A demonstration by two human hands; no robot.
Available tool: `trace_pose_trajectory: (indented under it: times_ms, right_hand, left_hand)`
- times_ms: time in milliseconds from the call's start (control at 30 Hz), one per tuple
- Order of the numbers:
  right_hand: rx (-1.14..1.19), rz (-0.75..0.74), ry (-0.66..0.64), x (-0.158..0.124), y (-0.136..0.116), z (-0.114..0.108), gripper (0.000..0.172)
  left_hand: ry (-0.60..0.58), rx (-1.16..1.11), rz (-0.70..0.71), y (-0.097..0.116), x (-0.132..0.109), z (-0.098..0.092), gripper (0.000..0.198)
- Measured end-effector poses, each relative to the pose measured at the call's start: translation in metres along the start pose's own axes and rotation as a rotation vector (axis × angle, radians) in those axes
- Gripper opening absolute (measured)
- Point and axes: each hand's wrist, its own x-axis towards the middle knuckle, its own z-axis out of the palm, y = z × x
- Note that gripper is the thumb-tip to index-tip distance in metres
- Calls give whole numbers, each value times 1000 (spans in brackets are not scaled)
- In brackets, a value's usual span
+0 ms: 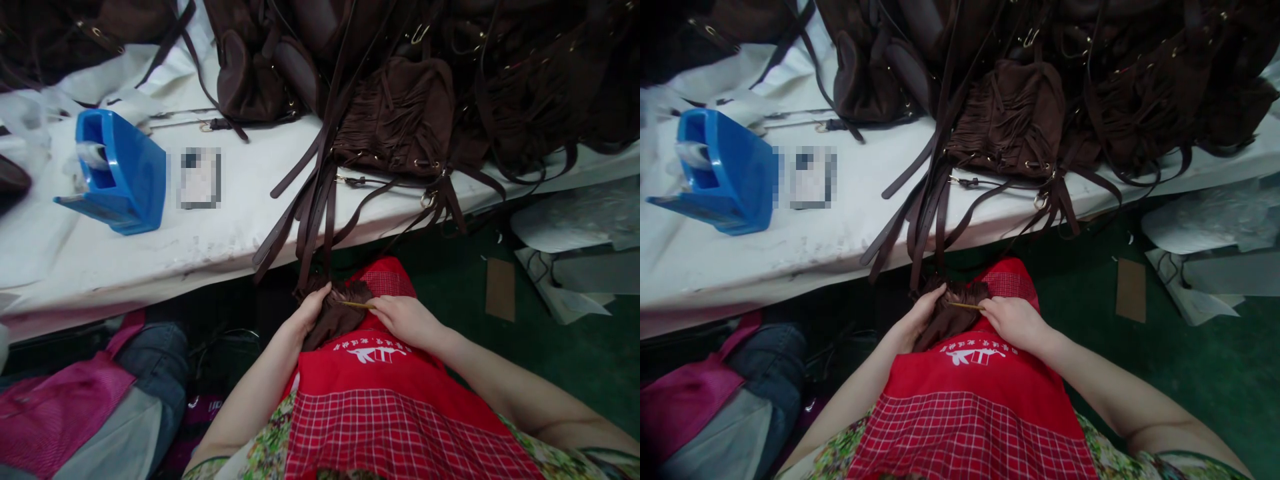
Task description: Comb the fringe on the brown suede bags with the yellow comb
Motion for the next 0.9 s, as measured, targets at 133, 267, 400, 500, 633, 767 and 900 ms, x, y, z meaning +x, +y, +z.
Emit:
trace_pose_trajectory:
  times_ms: [133,267,400,500,633,767,900]
  right_hand:
    - [-247,21,-32,10,-3,5,32]
    - [-362,10,-29,19,2,8,30]
    - [-410,59,-64,31,14,8,24]
    - [-440,86,-60,42,22,6,23]
    - [-439,105,18,54,24,3,24]
    - [-386,22,107,60,26,13,26]
    - [-225,-189,156,77,37,30,26]
  left_hand:
    - [-98,-114,-33,2,-2,3,61]
    - [-87,-138,-16,4,-3,3,64]
    - [-66,-113,-19,3,0,-1,63]
    - [-63,-108,-6,1,-2,-3,60]
    - [-98,33,-43,8,-12,0,57]
    - [-257,354,-44,23,-13,6,54]
    - [-426,633,177,12,-11,23,57]
